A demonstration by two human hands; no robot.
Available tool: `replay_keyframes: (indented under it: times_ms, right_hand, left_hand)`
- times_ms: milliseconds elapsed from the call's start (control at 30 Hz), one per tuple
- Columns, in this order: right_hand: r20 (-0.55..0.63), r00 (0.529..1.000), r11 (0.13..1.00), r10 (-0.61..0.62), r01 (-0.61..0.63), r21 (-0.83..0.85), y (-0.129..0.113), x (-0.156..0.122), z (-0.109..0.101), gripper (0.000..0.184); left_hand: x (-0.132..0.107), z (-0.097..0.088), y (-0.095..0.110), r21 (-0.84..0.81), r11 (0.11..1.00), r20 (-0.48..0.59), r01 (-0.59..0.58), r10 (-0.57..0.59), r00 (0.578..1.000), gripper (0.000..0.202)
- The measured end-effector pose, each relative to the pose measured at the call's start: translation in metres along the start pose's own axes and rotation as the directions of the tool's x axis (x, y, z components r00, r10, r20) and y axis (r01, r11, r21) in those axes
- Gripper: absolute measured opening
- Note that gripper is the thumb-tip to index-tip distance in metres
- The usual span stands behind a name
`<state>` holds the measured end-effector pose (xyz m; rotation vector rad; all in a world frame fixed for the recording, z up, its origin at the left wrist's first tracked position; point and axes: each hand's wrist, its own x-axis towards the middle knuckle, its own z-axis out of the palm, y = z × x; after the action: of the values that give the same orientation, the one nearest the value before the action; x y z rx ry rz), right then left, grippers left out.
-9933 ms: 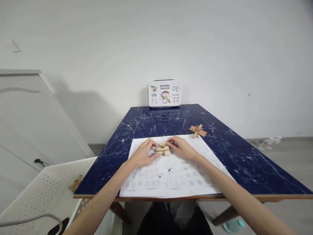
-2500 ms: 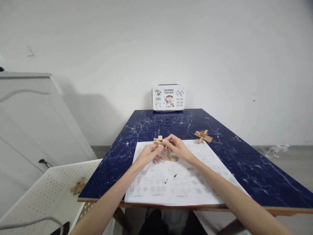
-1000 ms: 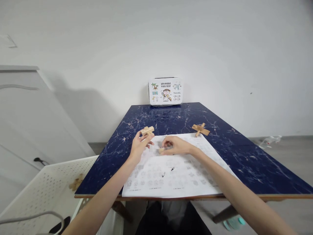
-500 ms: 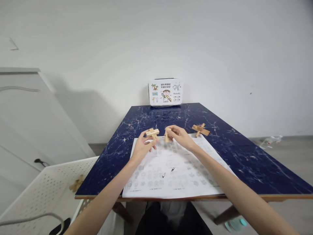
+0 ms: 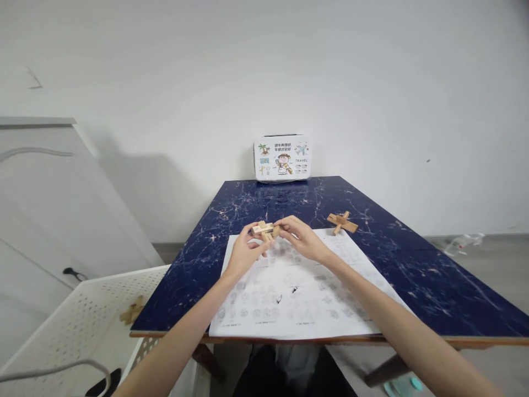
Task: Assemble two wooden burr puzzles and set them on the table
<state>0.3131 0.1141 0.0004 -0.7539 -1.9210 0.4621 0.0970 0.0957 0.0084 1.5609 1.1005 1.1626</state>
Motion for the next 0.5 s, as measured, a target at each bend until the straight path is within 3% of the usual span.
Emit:
replay_keyframes:
  times_ms: [200,500]
  right_hand:
    - [-0.001,0.994,0.991,-0.114,0.113,-0.078,-0.011,-0.002,0.002,0.025]
    - [0.058,0.981,0.977,-0.183,0.188,-0.099,-0.02,-0.003,0.004,0.031]
  left_hand:
    - [-0.004,0.0,0.0,0.107,0.992,-0.015,-0.074,0.076,0.997,0.074]
    - [-0.006,-0.001,-0.006,0.257,0.947,0.01,-0.195,0.199,0.98,0.065]
